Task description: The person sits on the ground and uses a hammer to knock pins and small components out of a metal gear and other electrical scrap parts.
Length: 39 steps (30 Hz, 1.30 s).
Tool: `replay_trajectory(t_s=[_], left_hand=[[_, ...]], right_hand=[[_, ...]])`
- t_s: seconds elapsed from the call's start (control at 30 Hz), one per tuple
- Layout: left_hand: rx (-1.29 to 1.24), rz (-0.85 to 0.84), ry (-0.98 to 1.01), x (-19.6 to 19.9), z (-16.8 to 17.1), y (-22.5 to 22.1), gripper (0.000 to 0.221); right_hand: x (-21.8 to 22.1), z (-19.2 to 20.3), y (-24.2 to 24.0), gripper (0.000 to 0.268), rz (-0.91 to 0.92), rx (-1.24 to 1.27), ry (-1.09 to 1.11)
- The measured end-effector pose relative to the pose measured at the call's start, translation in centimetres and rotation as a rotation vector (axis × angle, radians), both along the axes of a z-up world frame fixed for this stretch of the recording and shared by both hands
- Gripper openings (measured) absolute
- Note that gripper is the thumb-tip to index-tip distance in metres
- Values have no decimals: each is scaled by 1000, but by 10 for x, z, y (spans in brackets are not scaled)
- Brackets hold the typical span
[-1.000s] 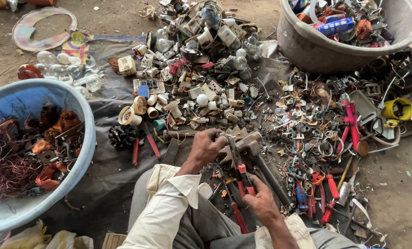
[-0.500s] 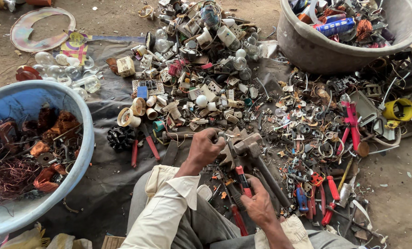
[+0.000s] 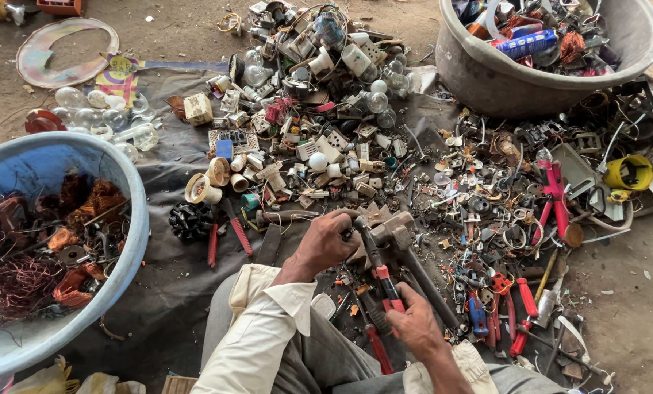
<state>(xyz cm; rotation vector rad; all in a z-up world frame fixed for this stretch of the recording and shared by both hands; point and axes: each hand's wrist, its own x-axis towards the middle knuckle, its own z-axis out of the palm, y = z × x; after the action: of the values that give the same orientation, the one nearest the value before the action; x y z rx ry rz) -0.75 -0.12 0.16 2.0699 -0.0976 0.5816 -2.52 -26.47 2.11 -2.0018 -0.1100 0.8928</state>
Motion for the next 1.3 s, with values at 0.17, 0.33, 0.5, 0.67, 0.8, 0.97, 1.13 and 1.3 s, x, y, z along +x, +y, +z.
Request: replay_trajectory(t_s=[0.17,0.33,0.5,0.67,0.8,0.97,1.13,1.3], left_hand=[[-375,-12,156,0,1,-1,8],[-1096,55,483,14,-15,-7,25],[-1481,-110,413,17,-29,-17,40],[-1790,-10,408,18,-6,-10,37],[-1919,-148,261,19,-23,-4,37],[-1980,-208,289,23,-31,-8,44],[-1926,-23,446,22,-15,-6,56],[-1845,-135,379,19,-21,-13,35]], right_hand=[[-1,-4,3,12,34,-155,-114],[-7,-23,14,20,194,-129,-671],[-16,-37,16,14,136,-24,-445],[-30,-29,27,25,-16,299,149],[-30,-1,40,34,173,-57,-716],[-25,9,43,43,245,-118,-1177],[-24,5,38,29,34,35,-400],[-23,2,36,31,39,50,-420]])
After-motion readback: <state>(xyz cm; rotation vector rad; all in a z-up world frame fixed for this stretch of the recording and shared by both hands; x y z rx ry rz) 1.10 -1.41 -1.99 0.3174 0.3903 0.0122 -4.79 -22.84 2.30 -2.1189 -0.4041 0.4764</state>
